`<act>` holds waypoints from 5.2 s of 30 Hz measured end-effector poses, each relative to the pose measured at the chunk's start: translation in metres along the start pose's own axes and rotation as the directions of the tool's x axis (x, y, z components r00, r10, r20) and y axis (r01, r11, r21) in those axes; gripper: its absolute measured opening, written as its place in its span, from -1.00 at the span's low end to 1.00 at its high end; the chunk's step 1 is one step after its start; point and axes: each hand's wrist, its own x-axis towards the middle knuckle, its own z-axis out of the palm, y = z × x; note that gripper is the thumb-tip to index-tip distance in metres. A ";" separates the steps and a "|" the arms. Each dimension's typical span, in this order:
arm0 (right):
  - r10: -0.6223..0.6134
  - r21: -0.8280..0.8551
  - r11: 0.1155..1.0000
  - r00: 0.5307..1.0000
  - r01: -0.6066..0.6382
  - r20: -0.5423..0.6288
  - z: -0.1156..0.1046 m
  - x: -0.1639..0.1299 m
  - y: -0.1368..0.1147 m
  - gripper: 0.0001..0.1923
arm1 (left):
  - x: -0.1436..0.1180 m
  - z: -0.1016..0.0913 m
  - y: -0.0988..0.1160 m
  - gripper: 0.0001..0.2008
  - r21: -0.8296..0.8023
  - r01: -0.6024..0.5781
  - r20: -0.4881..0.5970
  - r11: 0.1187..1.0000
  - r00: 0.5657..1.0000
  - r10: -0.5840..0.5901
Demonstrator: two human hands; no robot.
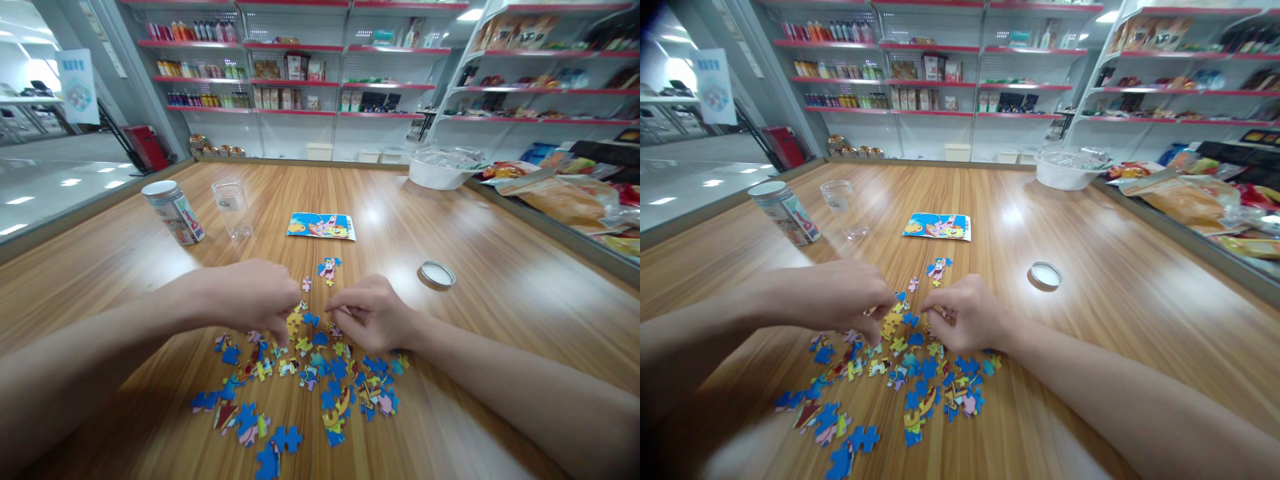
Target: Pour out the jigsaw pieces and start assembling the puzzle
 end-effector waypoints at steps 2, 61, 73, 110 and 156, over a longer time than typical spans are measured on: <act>0.074 -0.048 0.996 0.996 -0.076 -0.053 0.002 -0.001 0.003 -0.83 | 0.004 0.001 -0.014 -0.81 0.019 0.088 -0.104 0.996 0.991 -0.085; 0.292 0.112 0.920 0.846 -0.377 0.447 -0.036 -0.004 0.039 -0.67 | 0.075 0.073 -0.071 -0.66 -0.374 -0.238 -0.672 0.896 0.735 -0.085; 0.332 0.198 0.862 0.815 -0.467 0.474 -0.035 -0.006 0.043 -0.70 | 0.076 0.075 -0.074 -0.67 -0.305 -0.200 -0.679 0.931 0.731 -0.065; 0.159 0.193 0.916 0.758 -0.352 0.633 -0.044 0.010 0.000 -0.89 | 0.076 0.075 -0.075 -0.65 -0.309 -0.230 -0.683 0.923 0.729 -0.047; 0.383 0.158 0.594 0.450 -0.789 0.807 -0.053 0.018 -0.021 -0.66 | 0.051 0.053 -0.086 -0.70 -0.696 -0.449 -0.471 0.561 0.874 0.116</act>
